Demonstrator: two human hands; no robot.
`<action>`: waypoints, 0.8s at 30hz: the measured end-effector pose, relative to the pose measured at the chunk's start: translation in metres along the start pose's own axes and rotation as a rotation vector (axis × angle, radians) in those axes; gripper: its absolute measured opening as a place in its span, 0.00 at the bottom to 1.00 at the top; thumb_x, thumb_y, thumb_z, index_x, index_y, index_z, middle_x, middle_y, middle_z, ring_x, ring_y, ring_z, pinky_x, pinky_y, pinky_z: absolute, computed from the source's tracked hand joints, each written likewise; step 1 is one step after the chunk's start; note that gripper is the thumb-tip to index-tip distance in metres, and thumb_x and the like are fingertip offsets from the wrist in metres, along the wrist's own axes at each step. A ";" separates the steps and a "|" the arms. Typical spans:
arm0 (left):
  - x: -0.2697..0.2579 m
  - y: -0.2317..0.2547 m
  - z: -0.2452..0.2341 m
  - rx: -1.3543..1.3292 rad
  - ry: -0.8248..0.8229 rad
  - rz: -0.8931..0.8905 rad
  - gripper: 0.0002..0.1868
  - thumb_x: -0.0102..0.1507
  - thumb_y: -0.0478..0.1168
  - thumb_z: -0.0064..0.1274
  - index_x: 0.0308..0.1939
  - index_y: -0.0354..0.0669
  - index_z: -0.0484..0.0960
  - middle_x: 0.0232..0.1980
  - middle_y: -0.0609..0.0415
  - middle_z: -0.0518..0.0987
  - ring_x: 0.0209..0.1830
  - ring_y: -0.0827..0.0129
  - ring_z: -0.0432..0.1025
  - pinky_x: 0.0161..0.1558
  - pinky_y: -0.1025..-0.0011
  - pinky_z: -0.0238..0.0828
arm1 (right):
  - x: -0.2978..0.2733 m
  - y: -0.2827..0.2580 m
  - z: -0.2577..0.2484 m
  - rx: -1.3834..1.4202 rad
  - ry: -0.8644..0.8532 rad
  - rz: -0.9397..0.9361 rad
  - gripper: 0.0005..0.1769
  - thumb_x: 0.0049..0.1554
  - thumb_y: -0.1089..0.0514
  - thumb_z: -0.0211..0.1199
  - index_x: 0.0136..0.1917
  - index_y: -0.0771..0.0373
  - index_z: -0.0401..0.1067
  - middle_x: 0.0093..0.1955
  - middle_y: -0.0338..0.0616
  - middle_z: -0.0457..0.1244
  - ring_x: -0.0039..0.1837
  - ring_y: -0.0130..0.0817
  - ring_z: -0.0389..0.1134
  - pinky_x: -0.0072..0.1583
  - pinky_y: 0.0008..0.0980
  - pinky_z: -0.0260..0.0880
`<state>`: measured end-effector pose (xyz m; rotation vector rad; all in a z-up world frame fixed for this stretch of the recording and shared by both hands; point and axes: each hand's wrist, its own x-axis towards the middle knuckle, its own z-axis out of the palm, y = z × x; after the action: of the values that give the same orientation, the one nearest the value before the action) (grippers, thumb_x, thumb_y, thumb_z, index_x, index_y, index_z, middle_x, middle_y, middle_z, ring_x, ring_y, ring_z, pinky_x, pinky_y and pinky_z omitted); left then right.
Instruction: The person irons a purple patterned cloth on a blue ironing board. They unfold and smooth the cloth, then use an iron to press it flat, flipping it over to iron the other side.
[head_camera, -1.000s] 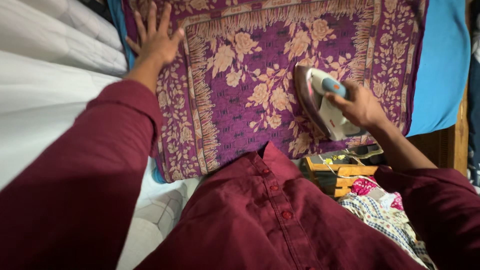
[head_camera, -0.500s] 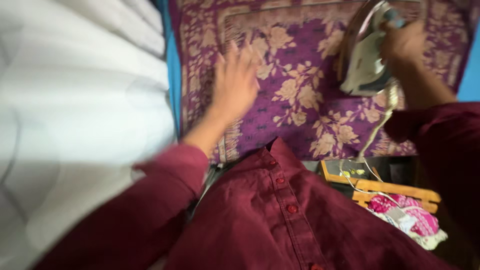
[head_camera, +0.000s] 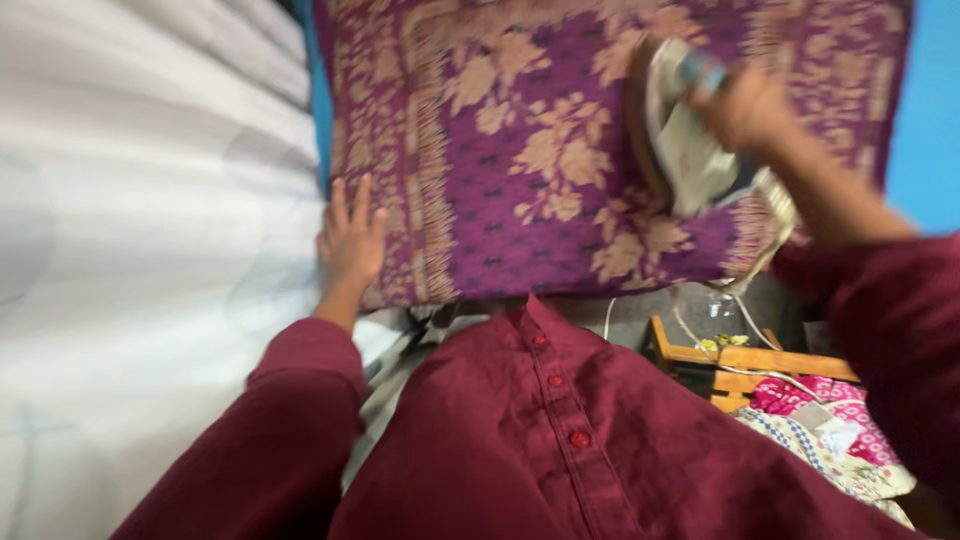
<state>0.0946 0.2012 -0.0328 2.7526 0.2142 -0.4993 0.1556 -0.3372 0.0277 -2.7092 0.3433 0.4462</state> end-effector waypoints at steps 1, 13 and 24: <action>0.000 0.003 -0.004 0.005 -0.020 -0.031 0.33 0.71 0.61 0.31 0.80 0.79 0.44 0.86 0.59 0.35 0.83 0.49 0.37 0.75 0.37 0.32 | -0.022 0.005 0.004 0.114 -0.043 0.007 0.27 0.68 0.41 0.56 0.55 0.70 0.74 0.35 0.57 0.67 0.35 0.48 0.70 0.40 0.50 0.73; -0.025 0.018 -0.010 0.101 0.058 -0.057 0.36 0.68 0.57 0.46 0.79 0.69 0.55 0.85 0.54 0.41 0.83 0.47 0.36 0.73 0.35 0.32 | -0.070 0.170 -0.009 0.085 0.278 0.149 0.30 0.69 0.39 0.67 0.61 0.72 0.76 0.41 0.62 0.69 0.41 0.46 0.72 0.42 0.48 0.73; -0.116 0.058 0.027 0.009 0.171 0.169 0.36 0.65 0.49 0.52 0.77 0.54 0.61 0.79 0.51 0.58 0.82 0.56 0.49 0.74 0.44 0.47 | -0.038 0.207 -0.028 0.163 0.264 0.349 0.28 0.69 0.42 0.61 0.71 0.64 0.68 0.47 0.61 0.68 0.45 0.47 0.73 0.47 0.49 0.73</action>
<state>-0.0097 0.1277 0.0024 2.7910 0.0183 -0.2214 0.0674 -0.5282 -0.0003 -2.5523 0.8930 0.1410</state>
